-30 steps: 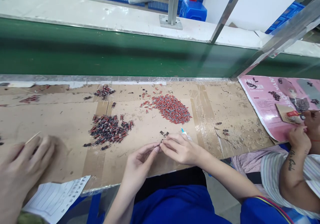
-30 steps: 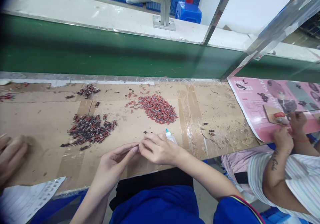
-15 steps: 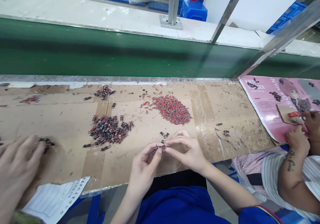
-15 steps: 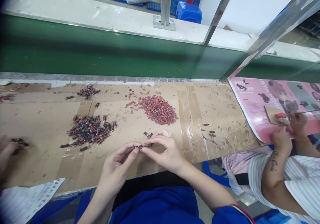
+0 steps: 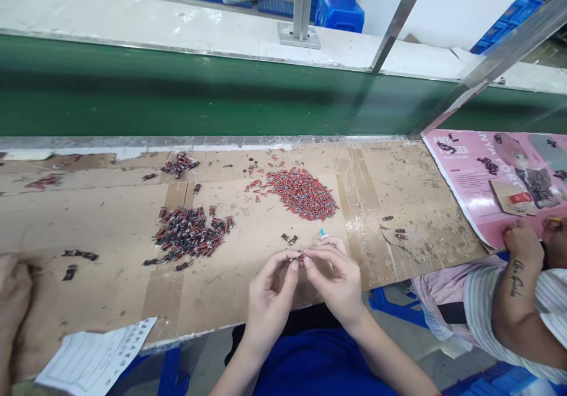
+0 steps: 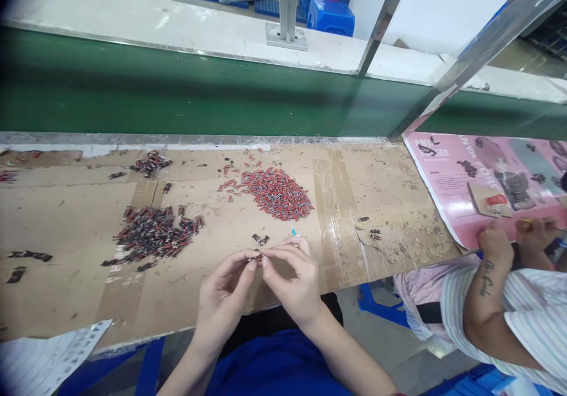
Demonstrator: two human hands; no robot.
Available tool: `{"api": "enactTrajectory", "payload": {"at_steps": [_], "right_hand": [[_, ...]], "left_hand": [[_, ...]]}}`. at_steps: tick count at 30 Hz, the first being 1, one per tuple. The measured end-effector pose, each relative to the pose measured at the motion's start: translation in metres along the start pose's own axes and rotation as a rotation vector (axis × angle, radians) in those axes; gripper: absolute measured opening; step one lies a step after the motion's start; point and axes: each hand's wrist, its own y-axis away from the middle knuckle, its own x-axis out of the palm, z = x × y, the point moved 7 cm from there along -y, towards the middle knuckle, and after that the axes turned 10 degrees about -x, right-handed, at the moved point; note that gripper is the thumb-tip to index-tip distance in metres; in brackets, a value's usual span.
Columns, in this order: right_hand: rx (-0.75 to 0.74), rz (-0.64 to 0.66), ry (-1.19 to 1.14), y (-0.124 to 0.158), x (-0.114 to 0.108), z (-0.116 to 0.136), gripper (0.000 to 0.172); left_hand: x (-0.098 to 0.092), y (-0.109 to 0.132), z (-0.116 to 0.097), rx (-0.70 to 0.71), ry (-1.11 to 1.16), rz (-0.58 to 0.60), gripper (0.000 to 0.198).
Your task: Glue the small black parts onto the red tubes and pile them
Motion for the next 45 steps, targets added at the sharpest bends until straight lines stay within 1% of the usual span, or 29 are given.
{"api": "enactTrajectory", "payload": {"at_steps": [1, 3, 5, 7, 8, 9, 11, 13, 15, 16, 18, 20, 22, 25, 27, 29, 31, 33, 35, 39, 41, 45], "right_hand": [[0.029, -0.004, 0.006, 0.001, -0.003, -0.005, 0.012], [0.113, -0.026, 0.04, 0.001, -0.016, -0.021, 0.008], [0.198, -0.071, 0.118, 0.002, -0.037, -0.04, 0.009], [0.238, -0.126, 0.261, 0.002, -0.062, -0.055, 0.013], [0.231, -0.15, 0.363, 0.001, -0.075, -0.059, 0.016], [0.208, -0.162, 0.471, 0.001, -0.084, -0.06, 0.019], [0.156, -0.135, 0.644, 0.001, -0.091, -0.058, 0.024], [0.132, -0.043, 0.726, 0.006, -0.082, -0.055, 0.03], [0.132, 0.07, 0.743, 0.012, -0.065, -0.052, 0.037], [0.13, 0.116, 0.747, 0.016, -0.056, -0.05, 0.038], [0.121, 0.167, 0.752, 0.022, -0.043, -0.048, 0.035], [0.119, 0.179, 0.728, 0.024, -0.039, -0.048, 0.03], [0.16, 0.168, 0.653, 0.025, -0.042, -0.049, 0.028], [0.293, 0.124, 0.414, 0.025, -0.049, -0.053, 0.031], [0.339, 0.085, 0.215, 0.023, -0.049, -0.051, 0.034], [0.328, 0.05, 0.064, 0.019, -0.045, -0.046, 0.035], [0.322, 0.027, -0.016, 0.014, -0.04, -0.043, 0.034], [0.352, 0.029, -0.061, 0.011, -0.034, -0.046, 0.033], [0.392, 0.032, -0.1, 0.01, -0.027, -0.051, 0.032], [0.474, -0.008, -0.257, 0.011, -0.013, -0.059, 0.027], [0.51, -0.031, -0.311, 0.01, -0.006, -0.06, 0.028], [0.491, -0.077, -0.303, 0.005, 0.004, -0.058, 0.025]], "left_hand": [[0.003, 0.0, 0.001, 0.016, -0.038, 0.02, 0.026], [0.005, -0.002, 0.004, 0.05, -0.131, 0.058, 0.035], [0.0, -0.007, 0.005, 0.11, -0.248, 0.054, 0.042], [-0.011, -0.016, 0.001, 0.24, -0.408, 0.002, 0.037], [-0.016, -0.02, -0.003, 0.332, -0.507, -0.02, 0.034], [-0.018, -0.025, -0.006, 0.433, -0.612, -0.009, 0.034], [-0.016, -0.035, -0.005, 0.567, -0.799, 0.093, 0.043], [-0.012, -0.043, -0.001, 0.616, -0.933, 0.2, 0.043], [-0.008, -0.049, 0.003, 0.617, -1.025, 0.263, 0.036], [-0.006, -0.05, 0.004, 0.608, -1.056, 0.277, 0.033], [-0.006, -0.052, 0.005, 0.581, -1.077, 0.271, 0.032], [-0.008, -0.052, 0.006, 0.56, -1.049, 0.259, 0.035], [-0.014, -0.051, 0.005, 0.552, -1.004, 0.243, 0.037], [-0.026, -0.05, 0.006, 0.534, -0.972, 0.17, 0.034], [-0.035, -0.048, 0.006, 0.51, -0.977, 0.078, 0.026], [-0.043, -0.044, 0.005, 0.496, -0.988, -0.036, 0.022], [-0.05, -0.039, 0.004, 0.491, -0.996, -0.145, 0.027], [-0.056, -0.034, 0.005, 0.481, -0.986, -0.22, 0.033], [-0.06, -0.031, 0.006, 0.479, -0.953, -0.241, 0.034], [-0.06, -0.025, 0.007, 0.54, -0.878, -0.213, 0.028], [-0.058, -0.024, 0.008, 0.568, -0.855, -0.213, 0.025], [-0.056, -0.026, 0.012, 0.531, -0.831, -0.216, 0.022]]}}
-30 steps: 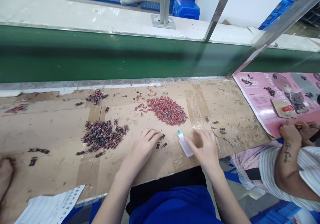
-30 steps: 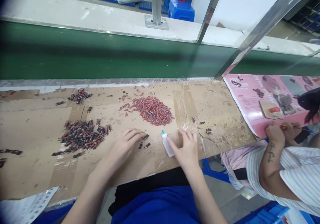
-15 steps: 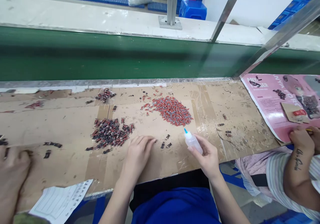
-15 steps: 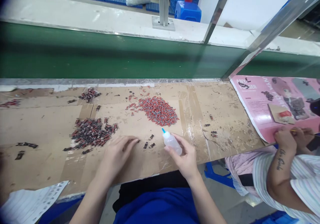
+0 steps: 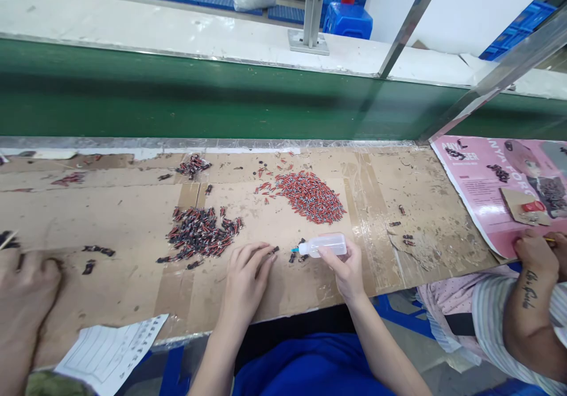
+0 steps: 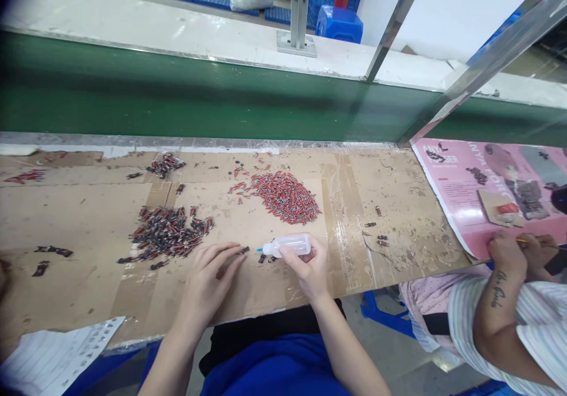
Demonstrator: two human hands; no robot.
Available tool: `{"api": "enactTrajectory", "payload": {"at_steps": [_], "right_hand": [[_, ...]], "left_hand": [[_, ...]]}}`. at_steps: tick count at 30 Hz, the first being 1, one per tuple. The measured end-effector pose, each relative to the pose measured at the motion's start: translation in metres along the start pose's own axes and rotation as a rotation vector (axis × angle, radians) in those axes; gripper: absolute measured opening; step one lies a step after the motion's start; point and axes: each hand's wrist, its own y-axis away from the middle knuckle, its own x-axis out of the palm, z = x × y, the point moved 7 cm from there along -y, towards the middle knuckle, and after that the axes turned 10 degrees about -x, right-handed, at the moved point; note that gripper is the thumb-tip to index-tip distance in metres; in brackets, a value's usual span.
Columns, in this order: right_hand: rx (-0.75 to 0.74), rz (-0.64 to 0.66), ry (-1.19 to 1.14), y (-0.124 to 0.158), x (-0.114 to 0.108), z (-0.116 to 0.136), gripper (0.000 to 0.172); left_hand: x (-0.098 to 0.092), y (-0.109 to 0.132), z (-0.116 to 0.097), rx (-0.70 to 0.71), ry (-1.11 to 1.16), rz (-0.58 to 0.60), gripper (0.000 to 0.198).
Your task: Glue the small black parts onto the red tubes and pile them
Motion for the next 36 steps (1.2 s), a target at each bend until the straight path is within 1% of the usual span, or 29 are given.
{"api": "enactTrajectory", "payload": {"at_steps": [4, 6, 9, 12, 25, 33, 36], "right_hand": [[-0.073, -0.005, 0.095, -0.001, 0.014, -0.003, 0.023], [-0.106, -0.004, 0.155, -0.001, 0.019, -0.006, 0.023], [-0.154, 0.006, 0.221, 0.001, 0.024, -0.008, 0.022], [-0.19, 0.027, 0.254, 0.001, 0.025, -0.006, 0.02], [-0.194, 0.094, 0.292, 0.0, 0.028, -0.009, 0.021], [-0.174, 0.025, 0.299, 0.0, 0.023, -0.011, 0.022], [-0.186, 0.028, 0.287, 0.0, 0.023, -0.009, 0.021]], "left_hand": [[0.002, -0.002, 0.002, -0.057, 0.057, 0.033, 0.02], [0.003, -0.004, 0.006, -0.11, 0.082, 0.057, 0.019], [0.006, -0.006, 0.011, -0.207, 0.092, 0.096, 0.016], [0.007, -0.009, 0.014, -0.256, 0.083, 0.109, 0.014], [0.007, -0.011, 0.017, -0.301, 0.127, 0.133, 0.011], [0.006, -0.012, 0.015, -0.29, 0.121, 0.109, 0.013], [0.006, -0.012, 0.015, -0.294, 0.126, 0.121, 0.012]]}}
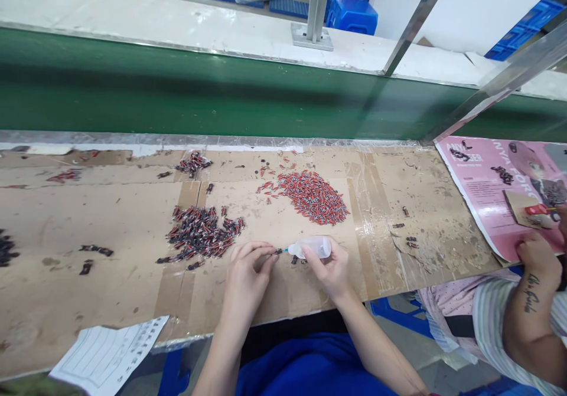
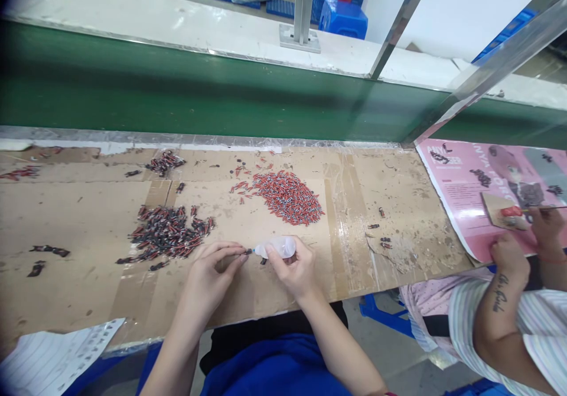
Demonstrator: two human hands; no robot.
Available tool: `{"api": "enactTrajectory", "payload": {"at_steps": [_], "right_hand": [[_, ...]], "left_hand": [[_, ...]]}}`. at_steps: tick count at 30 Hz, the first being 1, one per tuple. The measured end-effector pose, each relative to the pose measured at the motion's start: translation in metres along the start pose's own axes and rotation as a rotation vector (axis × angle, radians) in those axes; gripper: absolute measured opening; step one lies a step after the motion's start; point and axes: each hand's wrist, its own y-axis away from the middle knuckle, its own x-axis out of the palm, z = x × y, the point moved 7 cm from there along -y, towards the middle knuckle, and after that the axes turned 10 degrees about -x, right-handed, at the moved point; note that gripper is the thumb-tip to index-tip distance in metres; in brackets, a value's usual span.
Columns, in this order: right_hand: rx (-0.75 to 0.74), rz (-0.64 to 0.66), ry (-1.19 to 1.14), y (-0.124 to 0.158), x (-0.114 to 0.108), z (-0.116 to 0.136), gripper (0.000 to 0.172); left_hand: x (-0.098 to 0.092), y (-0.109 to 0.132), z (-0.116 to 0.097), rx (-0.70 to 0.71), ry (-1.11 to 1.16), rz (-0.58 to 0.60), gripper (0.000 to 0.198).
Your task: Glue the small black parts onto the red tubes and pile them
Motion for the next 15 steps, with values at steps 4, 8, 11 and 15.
{"api": "enactTrajectory", "payload": {"at_steps": [4, 8, 11, 15], "right_hand": [[-0.009, 0.027, -0.026, -0.0011, 0.0027, 0.0024, 0.02], [-0.013, 0.037, -0.016, -0.0022, 0.0037, 0.0023, 0.021], [-0.003, 0.035, -0.004, -0.0016, 0.0034, 0.0001, 0.022], [0.037, 0.009, -0.037, -0.0009, 0.0003, -0.0037, 0.021]], "left_hand": [[-0.0004, -0.0001, -0.0003, -0.009, -0.002, 0.003, 0.012], [-0.0009, 0.0006, -0.0012, -0.006, -0.01, -0.004, 0.014], [-0.0008, 0.0013, -0.0011, -0.006, -0.016, -0.011, 0.014], [-0.0001, 0.0013, -0.0004, -0.003, -0.004, -0.022, 0.014]]}}
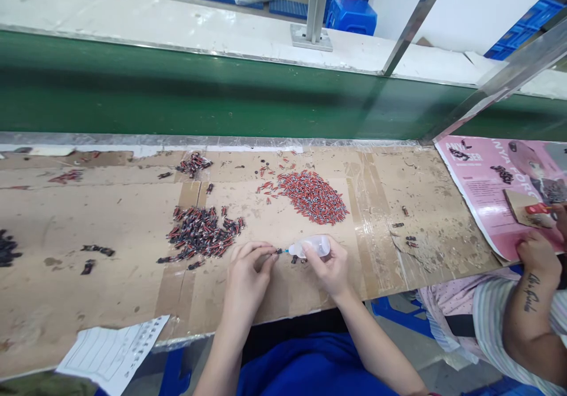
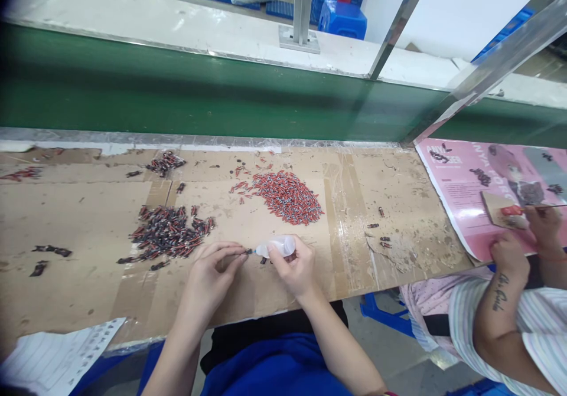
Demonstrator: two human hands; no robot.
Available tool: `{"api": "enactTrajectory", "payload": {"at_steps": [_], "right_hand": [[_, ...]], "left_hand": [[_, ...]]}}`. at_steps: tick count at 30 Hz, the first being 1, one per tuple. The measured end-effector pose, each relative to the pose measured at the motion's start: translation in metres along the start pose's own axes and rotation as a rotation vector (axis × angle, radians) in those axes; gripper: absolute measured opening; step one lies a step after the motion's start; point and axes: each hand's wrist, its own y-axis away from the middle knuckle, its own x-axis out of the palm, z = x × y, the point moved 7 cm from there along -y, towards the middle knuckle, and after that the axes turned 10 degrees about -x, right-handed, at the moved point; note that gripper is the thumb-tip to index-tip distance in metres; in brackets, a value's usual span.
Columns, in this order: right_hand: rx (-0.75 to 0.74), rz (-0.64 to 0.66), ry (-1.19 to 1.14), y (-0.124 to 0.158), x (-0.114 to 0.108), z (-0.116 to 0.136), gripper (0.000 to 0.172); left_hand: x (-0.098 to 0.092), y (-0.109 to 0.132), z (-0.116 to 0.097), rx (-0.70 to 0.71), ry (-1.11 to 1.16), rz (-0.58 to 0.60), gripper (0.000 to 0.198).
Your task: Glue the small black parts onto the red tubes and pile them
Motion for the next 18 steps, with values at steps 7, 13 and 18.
{"api": "enactTrajectory", "payload": {"at_steps": [7, 13, 18], "right_hand": [[-0.069, -0.084, -0.009, -0.005, -0.016, 0.011, 0.023], [-0.364, 0.294, 0.283, -0.017, 0.012, 0.034, 0.021], [-0.373, 0.348, 0.549, -0.057, 0.039, 0.049, 0.019]], "left_hand": [[-0.008, 0.0, 0.006, -0.05, 0.132, 0.009, 0.018], [-0.035, 0.012, 0.028, -0.263, 0.332, -0.159, 0.023], [-0.035, 0.016, 0.033, -0.285, 0.385, -0.191, 0.027]]}}
